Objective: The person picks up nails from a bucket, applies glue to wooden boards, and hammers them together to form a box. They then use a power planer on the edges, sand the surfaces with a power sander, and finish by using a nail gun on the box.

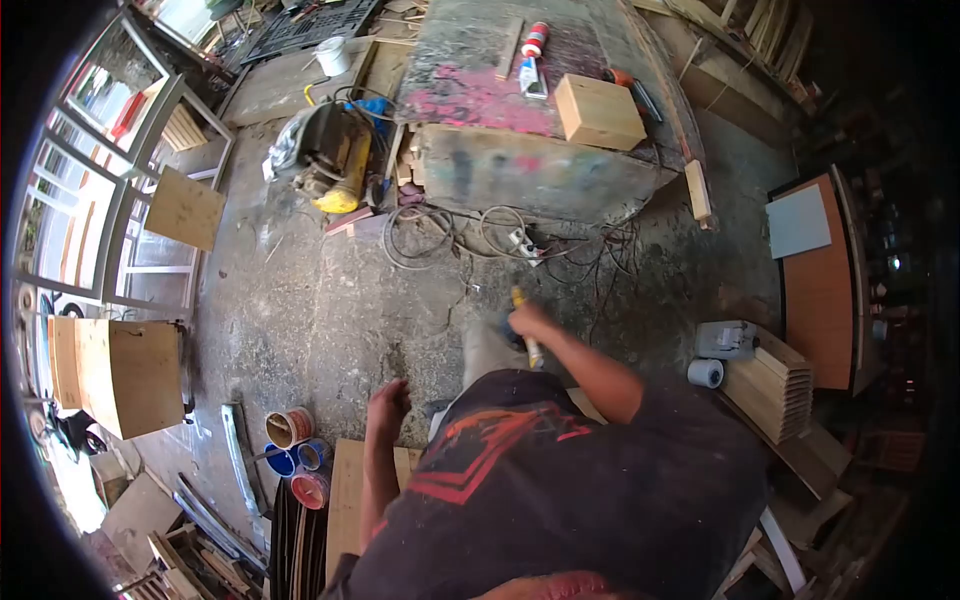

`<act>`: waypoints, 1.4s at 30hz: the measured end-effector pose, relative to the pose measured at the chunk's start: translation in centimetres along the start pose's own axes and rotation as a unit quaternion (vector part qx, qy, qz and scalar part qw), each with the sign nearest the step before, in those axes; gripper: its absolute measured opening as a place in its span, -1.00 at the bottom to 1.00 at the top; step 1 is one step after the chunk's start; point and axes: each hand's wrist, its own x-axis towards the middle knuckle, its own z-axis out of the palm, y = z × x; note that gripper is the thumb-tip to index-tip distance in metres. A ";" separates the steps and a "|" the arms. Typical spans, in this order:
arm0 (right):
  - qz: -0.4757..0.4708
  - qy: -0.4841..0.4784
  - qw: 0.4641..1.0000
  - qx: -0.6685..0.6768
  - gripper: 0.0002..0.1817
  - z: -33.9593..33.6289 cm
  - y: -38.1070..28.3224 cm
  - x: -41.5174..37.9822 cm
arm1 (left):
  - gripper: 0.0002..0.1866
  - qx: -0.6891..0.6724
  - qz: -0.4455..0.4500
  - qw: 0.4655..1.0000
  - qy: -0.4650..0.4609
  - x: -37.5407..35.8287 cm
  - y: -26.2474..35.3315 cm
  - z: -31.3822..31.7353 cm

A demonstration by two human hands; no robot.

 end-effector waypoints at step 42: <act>-0.115 0.080 0.985 0.103 -0.55 -58.4 9.8 40.0 | -0.62 0.467 0.484 0.735 0.088 35.1 14.9 70.4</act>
